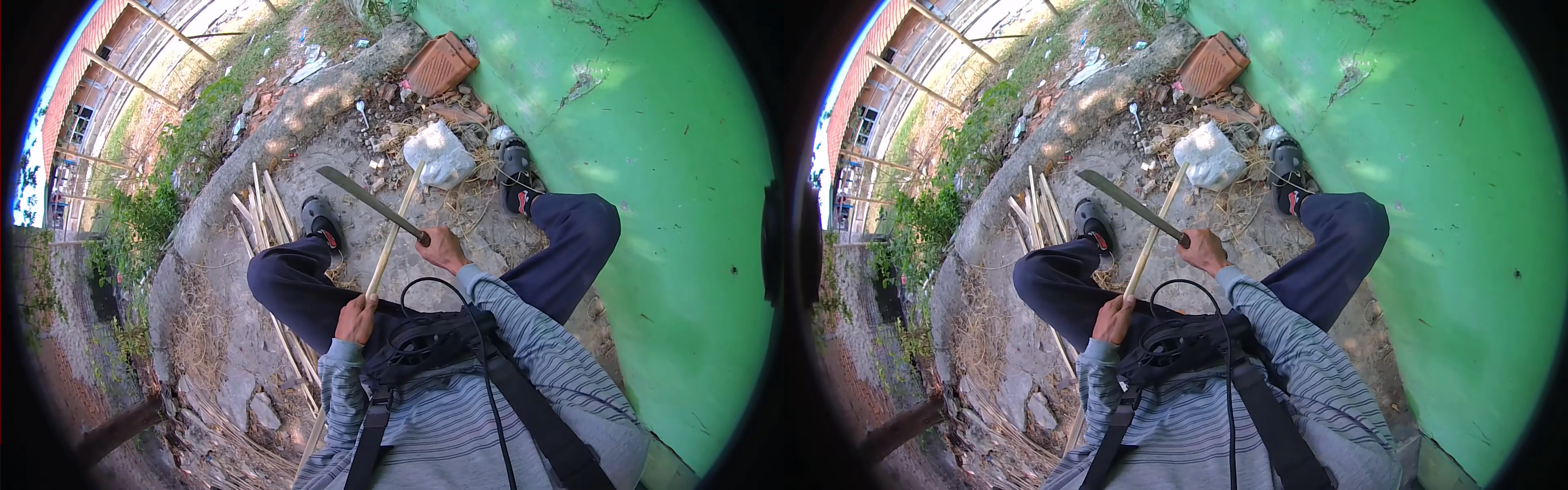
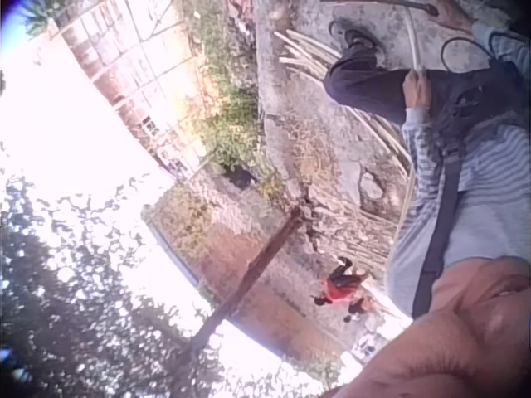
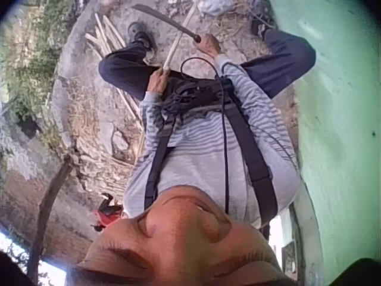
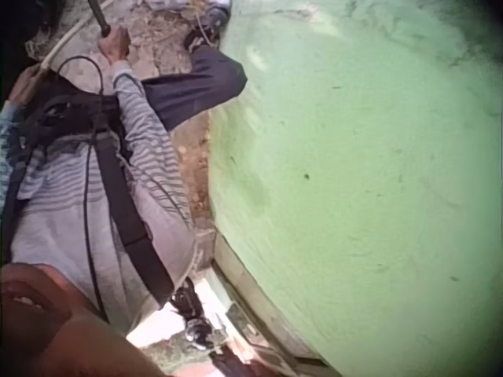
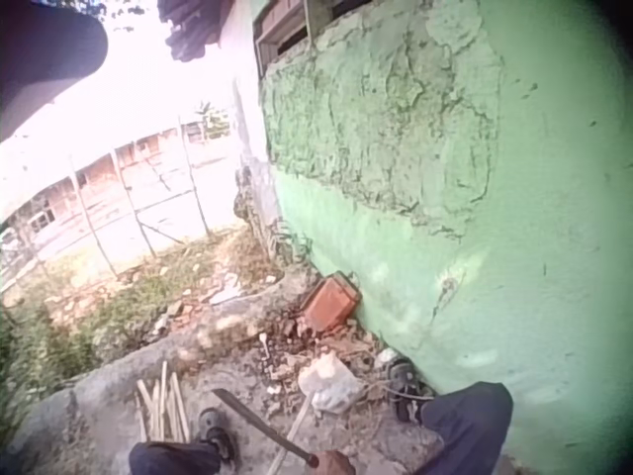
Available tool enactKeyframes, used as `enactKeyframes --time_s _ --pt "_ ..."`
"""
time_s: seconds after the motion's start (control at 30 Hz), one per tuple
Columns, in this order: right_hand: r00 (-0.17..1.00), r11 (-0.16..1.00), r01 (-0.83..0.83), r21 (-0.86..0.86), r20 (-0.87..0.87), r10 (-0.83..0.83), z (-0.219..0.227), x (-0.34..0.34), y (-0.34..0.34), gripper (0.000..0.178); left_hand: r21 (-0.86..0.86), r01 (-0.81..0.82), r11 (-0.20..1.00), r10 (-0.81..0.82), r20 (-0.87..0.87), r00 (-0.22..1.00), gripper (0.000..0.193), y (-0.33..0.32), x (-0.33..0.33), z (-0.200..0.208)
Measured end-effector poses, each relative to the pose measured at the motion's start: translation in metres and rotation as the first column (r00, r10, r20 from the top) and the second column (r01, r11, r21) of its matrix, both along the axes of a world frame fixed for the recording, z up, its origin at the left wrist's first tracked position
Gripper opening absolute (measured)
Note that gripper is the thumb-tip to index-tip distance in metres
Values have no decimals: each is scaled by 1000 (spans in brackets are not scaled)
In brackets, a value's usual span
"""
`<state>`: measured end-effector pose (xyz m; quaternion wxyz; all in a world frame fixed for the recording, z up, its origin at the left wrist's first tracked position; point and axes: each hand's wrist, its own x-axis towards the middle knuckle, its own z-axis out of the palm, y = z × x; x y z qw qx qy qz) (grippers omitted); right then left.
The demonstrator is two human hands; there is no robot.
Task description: The person scrapes a bamboo stick using a knife, rotating the stick by hand and shaving down different sections along its length.
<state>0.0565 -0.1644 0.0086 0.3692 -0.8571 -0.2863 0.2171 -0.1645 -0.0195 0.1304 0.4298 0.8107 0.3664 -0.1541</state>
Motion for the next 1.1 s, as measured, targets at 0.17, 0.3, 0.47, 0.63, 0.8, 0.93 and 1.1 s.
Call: enactKeyframes --time_s 0.17,0.3,0.47,0.63,0.8,0.93,1.1 --pt "997 995 -79 65 28 77 -4 -18 -3 20 -69 -40 997 40 -2 999 48 8 -3 -19" --pt "1000 999 19 50 12 -19 -5 5 -3 20 -62 -8 998 10 35 999 49 7 -10 -10" --pt "999 996 -13 88 -30 15 -9 -11 1 20 -137 -70 988 74 23 997 50 10 -20 -31" --pt "999 998 13 66 36 -15 -5 3 -4 23 -92 -40 995 43 24 999 50 11 -16 -13" --pt "993 993 121 7 -1 -121 -18 19 -5 24 -192 -95 977 95 -13 995 49 8 -38 -18" --pt "1000 998 7 63 -2 -7 0 -2 -5 22 -232 -135 963 134 -20 991 49 11 -27 -6" --pt "991 991 129 -33 29 -128 -15 41 -10 23 -138 -36 990 37 4 999 42 9 -43 12"
